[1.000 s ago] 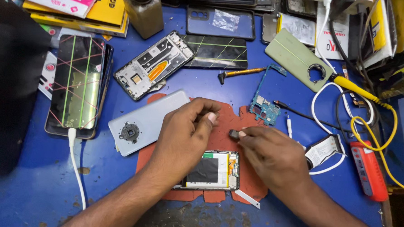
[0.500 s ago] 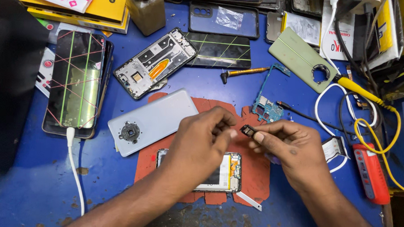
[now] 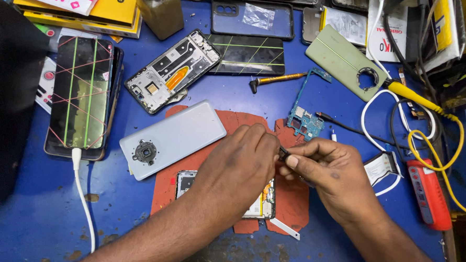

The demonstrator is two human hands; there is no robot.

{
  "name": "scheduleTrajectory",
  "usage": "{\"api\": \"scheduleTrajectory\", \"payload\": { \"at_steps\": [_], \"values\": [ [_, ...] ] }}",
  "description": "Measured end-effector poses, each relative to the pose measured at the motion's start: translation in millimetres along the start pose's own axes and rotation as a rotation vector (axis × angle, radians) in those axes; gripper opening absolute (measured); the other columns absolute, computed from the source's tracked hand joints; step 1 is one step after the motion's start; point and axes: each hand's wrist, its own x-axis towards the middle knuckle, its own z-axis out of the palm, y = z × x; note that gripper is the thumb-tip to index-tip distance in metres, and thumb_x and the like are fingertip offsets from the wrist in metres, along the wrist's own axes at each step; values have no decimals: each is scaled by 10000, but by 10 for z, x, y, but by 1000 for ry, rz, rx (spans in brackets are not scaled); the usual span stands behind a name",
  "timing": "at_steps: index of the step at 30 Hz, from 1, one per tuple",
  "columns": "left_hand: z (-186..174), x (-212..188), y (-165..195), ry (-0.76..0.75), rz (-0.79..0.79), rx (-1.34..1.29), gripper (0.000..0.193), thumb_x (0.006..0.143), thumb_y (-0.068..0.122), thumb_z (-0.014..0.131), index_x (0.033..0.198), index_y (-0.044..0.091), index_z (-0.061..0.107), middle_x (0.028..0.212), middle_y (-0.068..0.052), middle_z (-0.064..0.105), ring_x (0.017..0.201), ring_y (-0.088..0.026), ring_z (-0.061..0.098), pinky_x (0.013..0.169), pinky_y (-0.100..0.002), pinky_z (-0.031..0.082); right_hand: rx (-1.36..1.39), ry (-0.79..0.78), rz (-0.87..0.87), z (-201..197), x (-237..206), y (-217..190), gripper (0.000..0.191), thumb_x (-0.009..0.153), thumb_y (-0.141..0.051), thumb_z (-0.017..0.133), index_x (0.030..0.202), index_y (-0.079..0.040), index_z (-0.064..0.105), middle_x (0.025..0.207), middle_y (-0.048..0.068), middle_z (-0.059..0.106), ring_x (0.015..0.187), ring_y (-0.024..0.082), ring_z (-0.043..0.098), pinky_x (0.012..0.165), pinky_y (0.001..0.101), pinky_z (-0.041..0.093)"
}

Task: The person disassembles a smartphone, removes the battery, and uses a screwdriver to remove screws from the internal frame. They then reassemble the phone by placing the back cover and testing the device.

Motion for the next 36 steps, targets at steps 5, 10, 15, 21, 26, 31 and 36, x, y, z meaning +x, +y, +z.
{"api": "scheduleTrajectory", "payload": {
  "at_steps": [5, 10, 15, 21, 26, 31, 36],
  "values": [
    [-19, -28, -31, 86, -119, -175, 136, 881, 63, 673, 969, 18, 579, 942, -146, 563, 929, -319, 569, 815, -445, 479, -137, 113, -134, -47, 32, -10, 70, 937, -60, 681, 970, 2, 679, 883, 111, 774, 734, 131, 725, 672, 265, 584],
    [-2, -12, -146, -88, -152, 11, 255, 720, -50, 657, 945, 24, 562, 942, -150, 603, 944, -333, 617, 820, -436, 523, -272, 107, -283, -162, -12, 3, 76, 940, 3, 728, 972, 5, 658, 925, 75, 721, 813, 90, 666, 731, 234, 563],
    [8, -14, -136, -146, -153, 14, 344, 641, -94, 651, 960, 10, 574, 938, -158, 628, 951, -350, 633, 818, -440, 526, -227, 55, -252, -215, -29, 35, 127, 862, 46, 758, 971, 4, 710, 988, 77, 735, 845, 91, 687, 734, 247, 593],
    [-94, -5, -171, -101, -259, -103, 251, 723, -94, 606, 954, 5, 605, 971, -174, 667, 974, -375, 647, 828, -463, 518, -155, 36, -237, -244, -16, 45, 130, 865, 46, 752, 981, 5, 709, 997, 74, 740, 863, 99, 696, 757, 256, 605],
    [-297, 45, -186, -65, -452, -258, 54, 906, 52, 638, 932, 18, 605, 857, -174, 698, 832, -384, 682, 693, -484, 504, -129, -5, -291, -276, 3, 18, 185, 856, 57, 763, 1017, 5, 687, 1036, 61, 720, 926, 91, 682, 831, 235, 580],
    [-367, 86, -147, -123, -593, -346, 77, 926, 101, 613, 914, 34, 577, 807, -139, 693, 725, -325, 707, 646, -458, 520, -76, 44, -158, -287, -1, -3, 223, 841, 63, 777, 1046, 26, 699, 962, 80, 721, 852, 111, 673, 770, 257, 570],
    [-282, 59, -120, -27, -445, -356, 97, 976, 76, 605, 1055, 21, 615, 886, -161, 711, 820, -318, 712, 695, -437, 524, 11, -42, -161, -311, -9, -15, 219, 903, -11, 694, 1113, 42, 723, 970, 118, 756, 848, 164, 726, 800, 299, 596]
  ]
}}
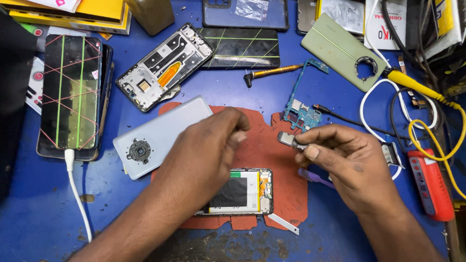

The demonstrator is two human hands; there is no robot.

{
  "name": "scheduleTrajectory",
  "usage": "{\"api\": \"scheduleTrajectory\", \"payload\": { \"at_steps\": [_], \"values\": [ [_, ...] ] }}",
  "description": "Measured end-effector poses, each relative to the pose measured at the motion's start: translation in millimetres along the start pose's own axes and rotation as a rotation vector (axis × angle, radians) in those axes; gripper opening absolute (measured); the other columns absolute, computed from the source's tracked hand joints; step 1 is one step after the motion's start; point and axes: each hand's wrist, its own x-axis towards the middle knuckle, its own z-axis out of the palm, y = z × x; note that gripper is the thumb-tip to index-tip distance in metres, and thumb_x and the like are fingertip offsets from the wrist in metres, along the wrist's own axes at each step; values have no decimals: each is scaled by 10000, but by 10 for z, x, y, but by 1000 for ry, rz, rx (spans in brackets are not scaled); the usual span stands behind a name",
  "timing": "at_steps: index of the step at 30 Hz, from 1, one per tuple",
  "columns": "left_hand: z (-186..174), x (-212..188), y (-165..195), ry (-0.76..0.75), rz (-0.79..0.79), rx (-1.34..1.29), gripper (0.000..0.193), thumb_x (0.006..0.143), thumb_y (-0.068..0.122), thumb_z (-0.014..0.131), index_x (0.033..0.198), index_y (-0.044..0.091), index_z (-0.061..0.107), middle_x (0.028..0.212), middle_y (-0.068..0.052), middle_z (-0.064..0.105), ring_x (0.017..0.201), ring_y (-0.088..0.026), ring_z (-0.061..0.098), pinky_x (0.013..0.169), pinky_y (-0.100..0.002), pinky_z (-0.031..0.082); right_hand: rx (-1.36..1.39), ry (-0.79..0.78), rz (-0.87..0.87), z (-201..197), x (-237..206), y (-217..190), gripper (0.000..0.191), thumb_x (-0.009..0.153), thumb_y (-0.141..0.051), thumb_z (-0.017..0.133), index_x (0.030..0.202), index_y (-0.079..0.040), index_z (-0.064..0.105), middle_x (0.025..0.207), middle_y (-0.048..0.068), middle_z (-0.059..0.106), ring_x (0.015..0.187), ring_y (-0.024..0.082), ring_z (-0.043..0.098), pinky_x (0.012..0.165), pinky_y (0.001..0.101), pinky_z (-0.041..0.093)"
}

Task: The person disassembles a smartphone, removes the battery, and uses a screwdriver to remove screws from the internal frame. They then reassemble the phone by placing the back cover and testing the device.

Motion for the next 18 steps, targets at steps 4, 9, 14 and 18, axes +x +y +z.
{"api": "scheduleTrajectory", "payload": {
  "at_steps": [4, 9, 14, 18],
  "values": [
    [161, -29, 18, -81, 95, -283, 410, 899, 96, 709, 1288, 53, 589, 1022, -110, 732, 852, -259, 743, 744, -350, 583, 160, -68, 93, 2, -39, 7, 206, 946, -21, 681, 1124, 75, 722, 917, 145, 737, 812, 192, 714, 737, 320, 581],
    [294, -106, 47, -22, 234, -227, 186, 905, 97, 776, 1061, 50, 688, 965, -90, 764, 864, -233, 776, 714, -331, 596, 234, -166, 170, 14, -51, 8, 213, 930, -19, 705, 1114, 89, 703, 946, 147, 748, 759, 181, 683, 704, 296, 559],
    [262, -255, 79, 191, 463, -16, 281, 879, -8, 695, 1159, 13, 672, 1060, -103, 734, 974, -277, 743, 819, -377, 596, 358, -236, 206, 1, -49, -7, 301, 914, -16, 733, 1196, 50, 651, 957, 126, 730, 776, 172, 683, 713, 287, 557],
    [149, -470, 102, 156, 630, 99, 377, 909, 19, 708, 1269, -77, 652, 1033, -127, 690, 944, -288, 724, 782, -384, 584, 323, -229, 168, 17, -98, -15, 291, 913, 17, 742, 1189, 51, 656, 955, 121, 720, 811, 180, 689, 740, 291, 561]
  ]
}}
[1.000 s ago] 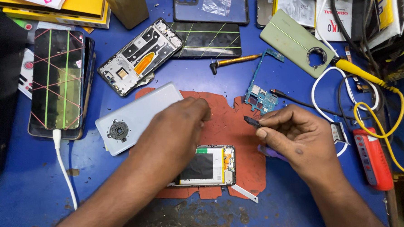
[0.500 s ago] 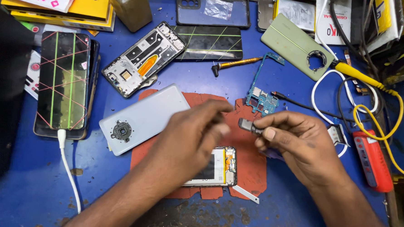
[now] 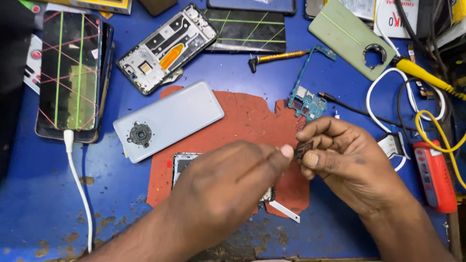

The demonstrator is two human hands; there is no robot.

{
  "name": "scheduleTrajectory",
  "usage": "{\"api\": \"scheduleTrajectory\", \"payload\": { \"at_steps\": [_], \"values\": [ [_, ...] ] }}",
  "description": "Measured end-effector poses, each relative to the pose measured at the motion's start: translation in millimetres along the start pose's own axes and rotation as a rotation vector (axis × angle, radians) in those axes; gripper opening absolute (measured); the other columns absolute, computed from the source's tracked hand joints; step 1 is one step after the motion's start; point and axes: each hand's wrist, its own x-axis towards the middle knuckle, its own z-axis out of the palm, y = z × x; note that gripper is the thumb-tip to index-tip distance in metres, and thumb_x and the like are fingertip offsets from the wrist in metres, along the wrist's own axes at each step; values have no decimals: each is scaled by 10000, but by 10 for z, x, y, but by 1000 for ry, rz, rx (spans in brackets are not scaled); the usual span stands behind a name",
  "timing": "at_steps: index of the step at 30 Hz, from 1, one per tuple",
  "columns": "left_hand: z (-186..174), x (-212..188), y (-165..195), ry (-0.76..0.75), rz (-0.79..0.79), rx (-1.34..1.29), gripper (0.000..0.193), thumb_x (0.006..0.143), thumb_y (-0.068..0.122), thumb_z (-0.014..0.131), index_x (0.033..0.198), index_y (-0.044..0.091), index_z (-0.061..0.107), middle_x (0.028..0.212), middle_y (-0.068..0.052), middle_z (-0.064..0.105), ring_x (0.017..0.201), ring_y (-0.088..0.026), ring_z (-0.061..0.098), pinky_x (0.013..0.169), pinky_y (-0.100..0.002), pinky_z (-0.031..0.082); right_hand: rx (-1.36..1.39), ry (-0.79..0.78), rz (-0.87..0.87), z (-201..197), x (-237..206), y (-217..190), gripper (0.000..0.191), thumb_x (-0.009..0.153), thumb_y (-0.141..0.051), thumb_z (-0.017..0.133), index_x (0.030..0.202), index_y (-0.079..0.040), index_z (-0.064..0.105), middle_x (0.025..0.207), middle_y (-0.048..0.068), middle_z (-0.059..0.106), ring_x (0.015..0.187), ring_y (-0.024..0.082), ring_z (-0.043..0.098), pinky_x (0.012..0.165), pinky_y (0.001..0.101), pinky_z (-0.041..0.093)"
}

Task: The person disassembles a smartphone, removes the battery, and uses a screwdriver to remove screws from the internal frame. They then reassemble the phone by placing the back cover and testing the device.

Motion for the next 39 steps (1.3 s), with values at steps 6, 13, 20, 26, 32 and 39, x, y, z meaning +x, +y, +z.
{"api": "scheduleTrajectory", "payload": {
  "at_steps": [6, 13, 20, 26, 32, 39],
  "values": [
    [-102, -281, 111, -36, 25, -37, 292, 926, 21, 707, 1185, -99, 647, 1059, -146, 681, 926, -273, 715, 798, -372, 589, -395, 164, -75, 96, -43, -104, 229, 903, 5, 730, 1122, 75, 730, 908, 139, 740, 804, 181, 720, 739, 311, 610],
    [60, -630, 103, -56, 3, 81, 275, 902, 75, 689, 1117, -95, 681, 1068, -174, 681, 955, -287, 690, 850, -443, 570, -913, 60, 68, 300, 61, -8, 197, 858, -58, 746, 1047, -12, 779, 864, 47, 825, 770, 68, 739, 676, 222, 594],
    [295, -770, 143, -163, -77, 154, 280, 914, 106, 624, 1132, -57, 692, 1166, -181, 690, 1146, -302, 665, 1071, -540, 459, -961, 30, 61, 395, 125, -20, 187, 863, -91, 755, 1042, -42, 782, 846, 15, 824, 739, 31, 724, 647, 207, 590],
    [372, -820, 84, -201, -70, 163, 328, 891, 102, 608, 1156, -70, 694, 1202, -194, 681, 1201, -310, 650, 1120, -532, 426, -1196, 107, 42, 518, 121, -44, 231, 770, -107, 812, 999, -86, 791, 759, -6, 790, 611, 39, 689, 540, 216, 544],
    [398, -837, 71, -202, -81, 152, 326, 893, 99, 609, 1158, -70, 698, 1206, -195, 681, 1200, -303, 644, 1125, -528, 419, -1078, 81, 23, 490, 134, -27, 208, 789, -58, 806, 993, -47, 772, 788, -12, 763, 685, 20, 681, 583, 201, 555],
    [419, -847, 64, -199, -100, 140, 283, 911, 80, 608, 1138, -58, 707, 1199, -186, 684, 1201, -293, 643, 1135, -534, 415, -936, 99, 210, 359, 166, -25, 198, 822, -40, 765, 1020, -28, 773, 794, -6, 769, 703, 31, 670, 620, 201, 555]
  ]
}}
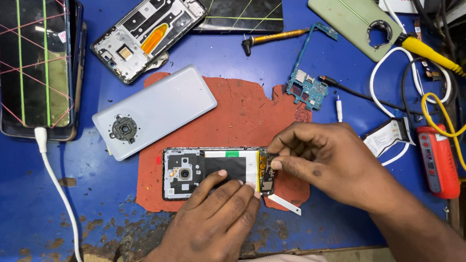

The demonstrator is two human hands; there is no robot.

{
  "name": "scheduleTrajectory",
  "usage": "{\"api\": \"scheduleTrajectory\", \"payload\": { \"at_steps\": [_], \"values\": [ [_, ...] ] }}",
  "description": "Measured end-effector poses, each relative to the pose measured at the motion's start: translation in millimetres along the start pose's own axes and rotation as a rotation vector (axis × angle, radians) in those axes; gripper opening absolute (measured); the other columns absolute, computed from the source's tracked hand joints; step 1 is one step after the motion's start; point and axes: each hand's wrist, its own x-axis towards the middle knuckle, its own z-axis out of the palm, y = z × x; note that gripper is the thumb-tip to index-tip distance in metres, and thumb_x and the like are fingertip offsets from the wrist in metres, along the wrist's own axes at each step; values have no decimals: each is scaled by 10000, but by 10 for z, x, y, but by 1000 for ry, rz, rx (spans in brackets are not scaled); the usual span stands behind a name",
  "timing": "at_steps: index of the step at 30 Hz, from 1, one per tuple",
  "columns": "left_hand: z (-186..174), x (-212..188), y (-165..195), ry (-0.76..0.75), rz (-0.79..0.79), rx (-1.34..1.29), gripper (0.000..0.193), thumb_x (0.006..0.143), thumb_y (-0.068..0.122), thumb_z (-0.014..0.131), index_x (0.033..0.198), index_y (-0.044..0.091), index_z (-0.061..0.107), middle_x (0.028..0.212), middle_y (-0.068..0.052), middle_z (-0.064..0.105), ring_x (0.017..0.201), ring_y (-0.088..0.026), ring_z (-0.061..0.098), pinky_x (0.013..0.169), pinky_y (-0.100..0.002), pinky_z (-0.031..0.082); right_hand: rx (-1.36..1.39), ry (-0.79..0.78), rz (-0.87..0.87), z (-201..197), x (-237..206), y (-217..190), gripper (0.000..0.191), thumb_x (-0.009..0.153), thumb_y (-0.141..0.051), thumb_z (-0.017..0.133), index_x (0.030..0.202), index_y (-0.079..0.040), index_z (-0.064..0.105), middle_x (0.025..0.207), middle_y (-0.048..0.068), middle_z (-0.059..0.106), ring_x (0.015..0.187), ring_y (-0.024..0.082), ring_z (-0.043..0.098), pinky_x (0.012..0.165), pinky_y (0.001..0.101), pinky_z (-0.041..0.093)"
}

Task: The person disassembles a smartphone, removes the battery, and uses a screwdriver to remove screws from the internal frame. They then reassemble the phone by placing the back cover and testing the device.

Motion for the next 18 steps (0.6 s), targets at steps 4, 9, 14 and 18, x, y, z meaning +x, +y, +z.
{"api": "scheduleTrajectory", "payload": {
  "at_steps": [4, 9, 14, 18],
  "values": [
    [1, 0, -5, -5, -3, 2, 282, 902, 72, 608, 1133, -56, 709, 1197, -182, 685, 1200, -288, 645, 1136, -536, 416, 114, -78, -15, -34, 21, 23, 184, 842, -30, 755, 1023, 4, 763, 828, 21, 772, 751, 55, 697, 678, 216, 579],
    [-5, -1, -9, -4, 0, -9, 295, 884, 70, 612, 1131, -58, 711, 1191, -182, 683, 1199, -285, 643, 1142, -541, 415, 267, -142, -16, -51, 60, 66, 184, 863, -17, 735, 1038, 42, 743, 876, 69, 777, 800, 102, 732, 737, 251, 609],
    [-2, 6, -14, -4, -4, -23, 295, 882, 68, 611, 1130, -56, 711, 1186, -181, 684, 1203, -285, 643, 1150, -544, 411, 263, -146, -33, -18, 73, 84, 176, 869, -15, 736, 1036, 39, 745, 879, 60, 775, 815, 94, 729, 754, 246, 608],
    [-12, 11, -21, -3, 10, -10, 326, 866, 86, 608, 1139, -61, 708, 1182, -182, 684, 1195, -286, 643, 1151, -541, 407, 152, -67, -31, 16, 53, 27, 177, 860, -26, 744, 1032, 11, 762, 856, 34, 776, 794, 68, 708, 721, 225, 588]
  ]
}}
